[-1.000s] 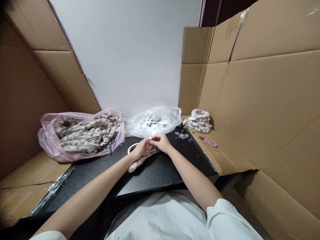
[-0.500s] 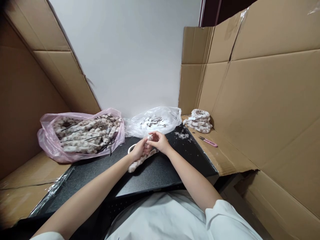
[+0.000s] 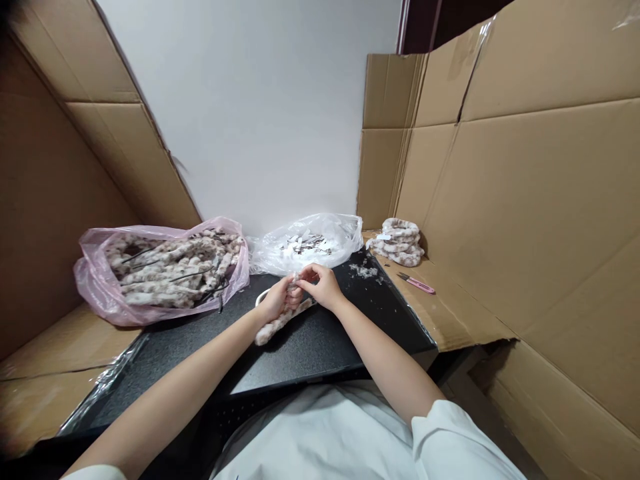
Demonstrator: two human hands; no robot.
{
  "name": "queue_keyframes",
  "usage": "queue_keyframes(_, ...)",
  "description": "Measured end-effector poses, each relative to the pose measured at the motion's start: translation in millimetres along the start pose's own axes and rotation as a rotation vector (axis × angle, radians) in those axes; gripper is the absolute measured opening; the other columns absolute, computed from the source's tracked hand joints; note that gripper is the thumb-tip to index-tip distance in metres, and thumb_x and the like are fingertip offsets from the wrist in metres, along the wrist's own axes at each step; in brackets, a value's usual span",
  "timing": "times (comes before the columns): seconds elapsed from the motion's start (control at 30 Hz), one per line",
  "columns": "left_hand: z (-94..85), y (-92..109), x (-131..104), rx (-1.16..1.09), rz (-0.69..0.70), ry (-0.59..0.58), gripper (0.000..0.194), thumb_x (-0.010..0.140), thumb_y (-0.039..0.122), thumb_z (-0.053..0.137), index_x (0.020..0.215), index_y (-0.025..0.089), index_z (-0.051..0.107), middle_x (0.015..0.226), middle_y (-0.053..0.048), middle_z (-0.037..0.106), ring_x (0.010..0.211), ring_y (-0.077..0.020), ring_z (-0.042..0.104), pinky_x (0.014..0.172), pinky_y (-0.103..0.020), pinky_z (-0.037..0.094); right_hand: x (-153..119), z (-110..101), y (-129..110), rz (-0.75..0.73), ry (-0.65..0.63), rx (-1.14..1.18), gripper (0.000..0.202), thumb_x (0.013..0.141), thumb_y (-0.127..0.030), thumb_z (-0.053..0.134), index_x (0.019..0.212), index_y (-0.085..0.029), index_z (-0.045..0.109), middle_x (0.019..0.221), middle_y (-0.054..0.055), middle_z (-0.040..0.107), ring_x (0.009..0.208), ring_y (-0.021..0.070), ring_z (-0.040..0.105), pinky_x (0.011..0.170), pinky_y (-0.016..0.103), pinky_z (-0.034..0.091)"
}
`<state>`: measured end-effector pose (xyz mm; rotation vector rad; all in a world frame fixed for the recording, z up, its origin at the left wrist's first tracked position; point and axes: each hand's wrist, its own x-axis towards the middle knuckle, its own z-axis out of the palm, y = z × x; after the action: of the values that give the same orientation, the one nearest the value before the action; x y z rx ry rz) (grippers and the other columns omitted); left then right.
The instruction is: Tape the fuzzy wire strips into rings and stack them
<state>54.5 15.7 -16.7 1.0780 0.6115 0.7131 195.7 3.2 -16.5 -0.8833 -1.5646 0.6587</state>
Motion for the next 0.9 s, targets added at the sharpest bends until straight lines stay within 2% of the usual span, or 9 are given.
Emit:
queue_keyframes(0.2,0.0,-0.3,-0.4,-0.009,0.008,0.007,0.038,0.078,0.047,0.05,0.059,0.021,0.029,0.045,0.009,0.021,0.037,-0.0033,0.013,0.039,-0.019,0.009,-0.2,-1.4,-1.1,-0.068,0.003,-0.058,0.011,0.071,-0.027,0.067,0.07,-0.018,0.062,0.069,0.002,0.064,0.066,0.0169,0.059,0.065,0.03,0.048)
queue_keyframes(0.33,-0.7,-0.8,0.3,0.005,0.001,0.011,0.042,0.077,0.051,0.049,0.057,0.021,0.028,0.044,0.009,0.021,0.037,-0.0033,0.013,0.039,-0.02,0.009,-1.9,-1.7,-1.3,-0.119,0.032,-0.158,0.012,0.073,-0.027,0.066,0.066,-0.019,0.06,0.066,0.002,0.063,0.064,0.0163,0.057,0.065,0.029,0.047)
queue_keyframes(0.43,-1.8,-1.5,1.5,0.008,0.003,-0.003,0.044,0.077,0.053,0.049,0.055,0.021,0.027,0.044,0.009,0.021,0.037,-0.0033,0.013,0.039,-0.02,0.008,-2.9,-1.6,-3.1,-0.158,0.058,-0.19,0.007,0.073,-0.025,0.066,0.07,-0.02,0.061,0.069,0.002,0.064,0.065,0.0166,0.058,0.066,0.03,0.047)
queue_keyframes(0.53,-1.8,-1.7,1.8,0.011,-0.001,-0.008,0.044,0.079,0.051,0.047,0.053,0.021,0.027,0.044,0.008,0.02,0.037,-0.0034,0.012,0.039,-0.021,0.007,-3.0,-1.6,-5.0,-0.161,0.052,-0.193,0.005,0.073,-0.024,0.065,0.073,-0.02,0.062,0.072,0.002,0.064,0.066,0.0167,0.058,0.067,0.03,0.047)
queue_keyframes(0.73,-0.3,-0.6,1.3,0.01,-0.018,0.029,0.044,0.079,0.05,0.048,0.054,0.021,0.026,0.044,0.009,0.019,0.037,-0.0034,0.013,0.039,-0.02,0.008,-2.6,-1.7,-6.4,-0.177,0.02,-0.203,0.01,0.075,-0.025,0.063,0.067,-0.02,0.059,0.068,0.002,0.061,0.065,0.0158,0.056,0.066,0.029,0.046)
queue_keyframes(0.9,-1.0,-1.8,1.3,-0.001,-0.013,0.028,0.041,0.077,0.049,0.049,0.056,0.021,0.027,0.045,0.009,0.02,0.038,-0.0033,0.013,0.039,-0.02,0.009,-2.2,0.5,-4.1,-0.137,0.035,-0.114,0.013,0.071,-0.028,0.068,0.067,-0.02,0.06,0.069,0.002,0.061,0.067,0.0161,0.057,0.066,0.029,0.047)
